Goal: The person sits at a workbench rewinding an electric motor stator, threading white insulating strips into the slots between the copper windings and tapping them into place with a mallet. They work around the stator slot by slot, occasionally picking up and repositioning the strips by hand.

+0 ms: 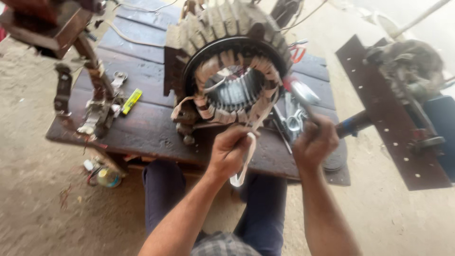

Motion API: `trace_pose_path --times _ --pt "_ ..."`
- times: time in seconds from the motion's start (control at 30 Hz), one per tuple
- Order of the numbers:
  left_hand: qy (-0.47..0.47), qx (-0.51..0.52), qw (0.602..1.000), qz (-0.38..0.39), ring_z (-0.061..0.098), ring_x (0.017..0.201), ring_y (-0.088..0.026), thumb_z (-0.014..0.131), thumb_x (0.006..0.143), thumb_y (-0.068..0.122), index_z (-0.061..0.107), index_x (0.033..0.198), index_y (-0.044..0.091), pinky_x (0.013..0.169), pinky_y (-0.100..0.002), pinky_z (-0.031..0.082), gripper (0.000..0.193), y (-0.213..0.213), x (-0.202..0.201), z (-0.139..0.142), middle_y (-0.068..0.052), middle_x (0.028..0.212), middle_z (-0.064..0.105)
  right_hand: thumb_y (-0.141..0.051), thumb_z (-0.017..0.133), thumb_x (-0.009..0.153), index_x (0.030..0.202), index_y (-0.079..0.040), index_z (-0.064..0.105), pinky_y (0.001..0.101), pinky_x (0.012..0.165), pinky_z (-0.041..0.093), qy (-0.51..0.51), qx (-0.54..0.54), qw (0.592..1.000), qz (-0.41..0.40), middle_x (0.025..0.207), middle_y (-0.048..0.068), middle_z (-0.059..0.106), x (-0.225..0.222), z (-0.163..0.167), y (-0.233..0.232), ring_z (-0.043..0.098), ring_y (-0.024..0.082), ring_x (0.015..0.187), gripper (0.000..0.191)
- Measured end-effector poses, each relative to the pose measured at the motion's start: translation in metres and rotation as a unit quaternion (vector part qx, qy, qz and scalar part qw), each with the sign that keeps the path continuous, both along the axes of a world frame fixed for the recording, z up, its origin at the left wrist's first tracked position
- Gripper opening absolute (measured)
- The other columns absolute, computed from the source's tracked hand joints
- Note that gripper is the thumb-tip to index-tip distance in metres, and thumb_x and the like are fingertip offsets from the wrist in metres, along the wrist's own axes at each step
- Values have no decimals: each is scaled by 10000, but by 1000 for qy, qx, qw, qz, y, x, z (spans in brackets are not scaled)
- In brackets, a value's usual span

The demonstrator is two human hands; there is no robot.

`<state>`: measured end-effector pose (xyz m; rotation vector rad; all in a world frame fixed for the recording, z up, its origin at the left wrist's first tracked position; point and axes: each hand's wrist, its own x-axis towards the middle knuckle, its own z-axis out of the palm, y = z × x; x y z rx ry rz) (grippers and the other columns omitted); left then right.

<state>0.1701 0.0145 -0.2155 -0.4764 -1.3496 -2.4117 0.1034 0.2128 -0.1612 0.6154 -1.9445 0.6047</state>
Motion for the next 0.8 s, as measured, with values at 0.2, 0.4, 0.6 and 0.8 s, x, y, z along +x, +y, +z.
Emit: trace_pose_path --times 0.2,0.4,0.6,0.8 --pt "-1 -14 1000 21 514 755 -35 595 1017 -75 732 1100 36 650 -196 399 195 1 4 -4 37 905 594 -111 545 1125 935 -50 544 336 638 406 -127 -3 989 -80 732 76 544 -1 -18 0 545 158 654 199" --pt "-18 -21 1000 14 503 727 -14 594 1040 -48 736 1098 50 628 -183 393 182 -1 1 -4 49 862 588 -195 533 1129 820 -36 529 304 561 368 -280 -107 954 -4 662 20 498 3 -27 1 479 129 618 348" --pt "-16 -19 999 29 502 751 -23 609 1039 -40 726 1100 29 660 -188 400 148 3 3 -4 49 870 595 -140 547 1099 852 -42 564 329 551 360 -206 -217 953 48 746 70 557 -2 -29 2 480 142 631 266" --pt "-27 -9 1000 8 498 727 -39 626 1038 -18 743 1082 25 641 -202 405 132 -3 -3 -5 36 843 615 -174 573 1124 1037 -44 611 354 588 485 -68 12 998 10 772 89 639 22 -8 3 641 207 640 161"
